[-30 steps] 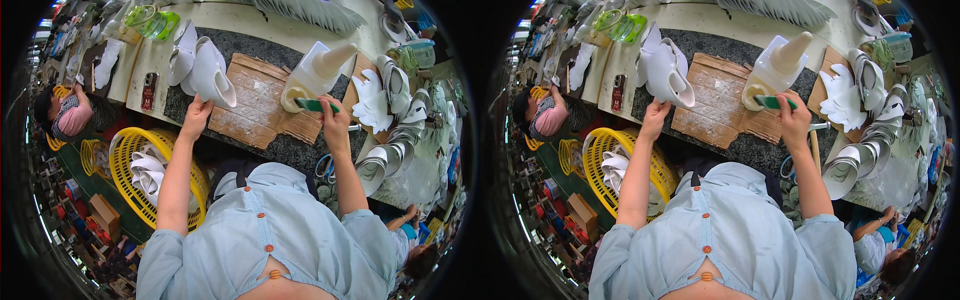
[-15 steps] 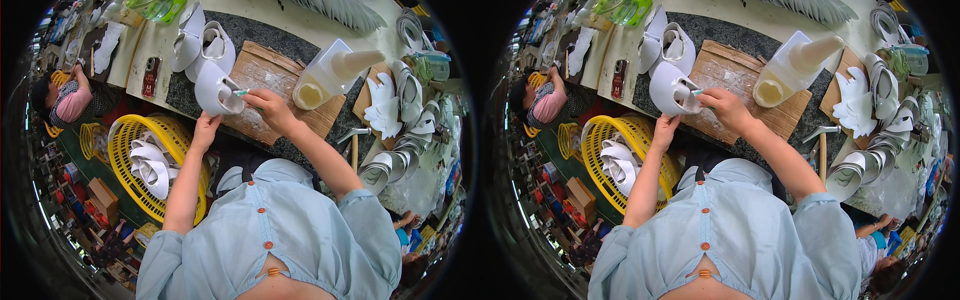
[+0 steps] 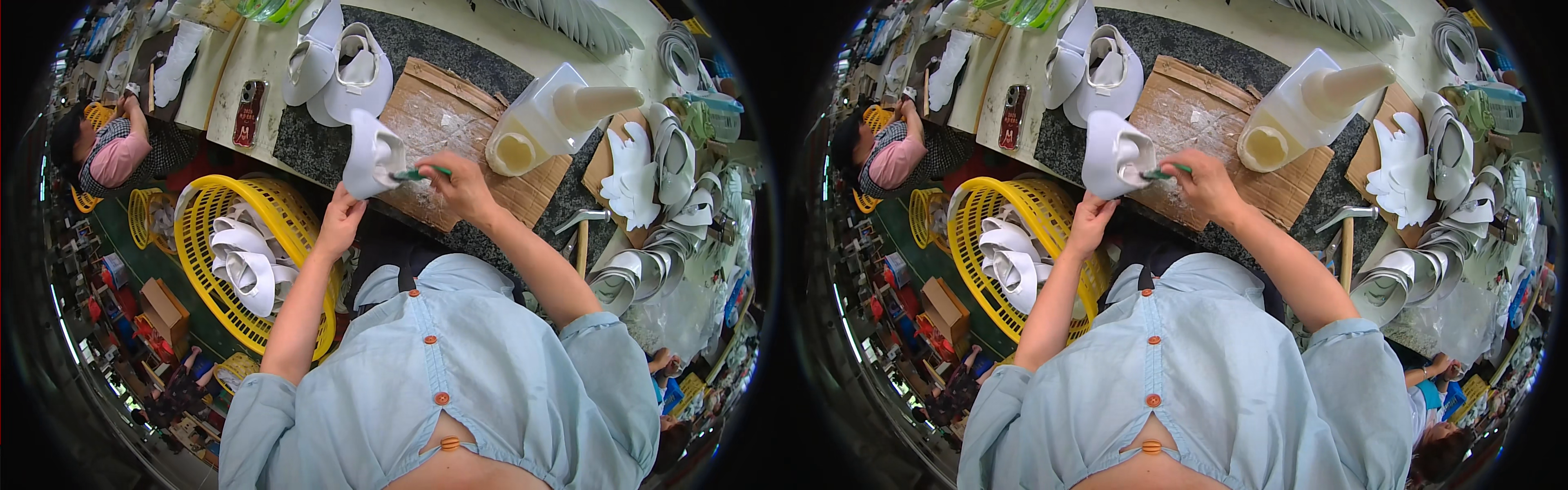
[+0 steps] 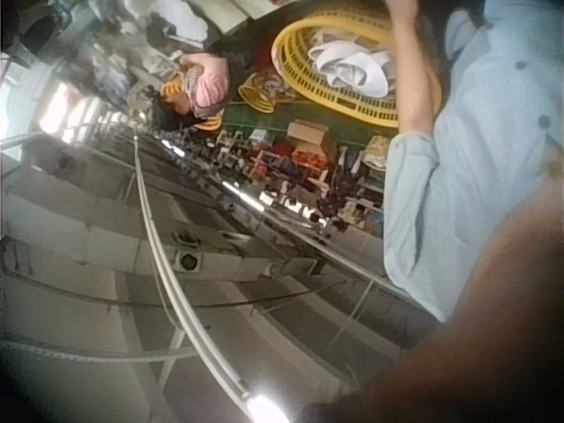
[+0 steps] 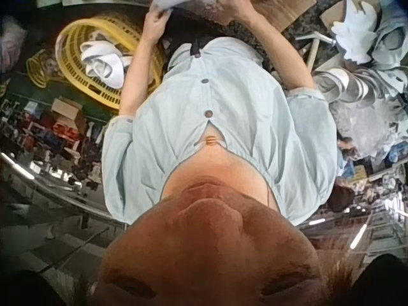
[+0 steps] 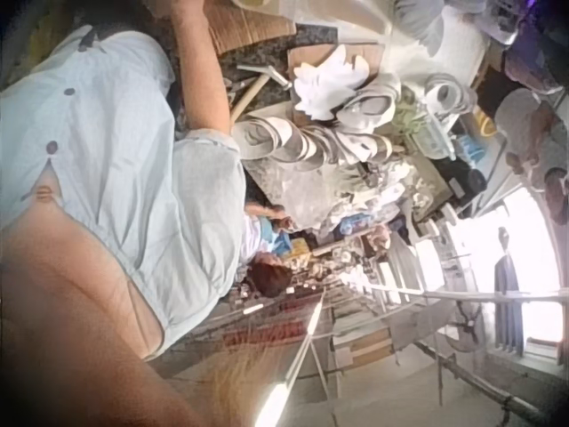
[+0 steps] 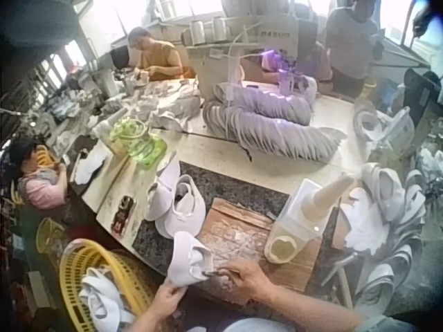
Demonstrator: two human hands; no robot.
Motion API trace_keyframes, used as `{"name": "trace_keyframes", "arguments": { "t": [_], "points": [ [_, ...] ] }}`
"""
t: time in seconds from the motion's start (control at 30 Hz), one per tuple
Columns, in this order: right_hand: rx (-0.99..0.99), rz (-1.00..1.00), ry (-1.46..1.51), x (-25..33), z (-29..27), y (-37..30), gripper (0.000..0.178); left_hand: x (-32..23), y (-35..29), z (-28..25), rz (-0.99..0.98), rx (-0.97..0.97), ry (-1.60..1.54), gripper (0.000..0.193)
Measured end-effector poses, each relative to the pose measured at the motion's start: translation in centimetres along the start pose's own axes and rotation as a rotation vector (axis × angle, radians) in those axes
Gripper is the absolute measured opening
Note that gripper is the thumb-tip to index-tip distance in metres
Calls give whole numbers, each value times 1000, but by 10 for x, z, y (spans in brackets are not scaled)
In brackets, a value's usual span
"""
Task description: The person applies glue to white shoe components using a brush and a bottle of adhesive.
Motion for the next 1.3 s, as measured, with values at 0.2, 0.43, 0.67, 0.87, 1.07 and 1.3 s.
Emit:
{"name": "trace_keyframes", "arguments": {
  "t": [0.2, 0.43, 0.67, 0.87, 1.07, 1.3],
  "points": [
    [-99, -62, -87, 10, -26, -22, 11, 21, 0, -1, -276, -156, -544, 29],
    [-127, -226, -298, 22, -30, -42, 14, -3, 36, -19, -530, -349, -705, 22],
    [-187, -280, -247, -4, -27, -58, 24, -3, 63, -8, -644, 28, -206, 36],
    [-156, -255, -302, 6, -23, -56, 23, 16, 11, -6, -1087, 120, -65, 15],
    [-45, -262, -512, 14, -16, -60, 27, -50, 32, 0, -650, 151, -161, 12],
    [-11, -284, -516, -8, 4, -60, 28, -179, 1, -52, -175, -3, 179, 23]
  ]
}}
Point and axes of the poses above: each hand's wrist, its own y-axis towards the middle knuckle, its own z-axis out of the palm, x = y × z, the point moved 7 cm from there along y, towards the middle knuckle, and after that the axes turned 3 degrees about x, right-handed, at the moved point
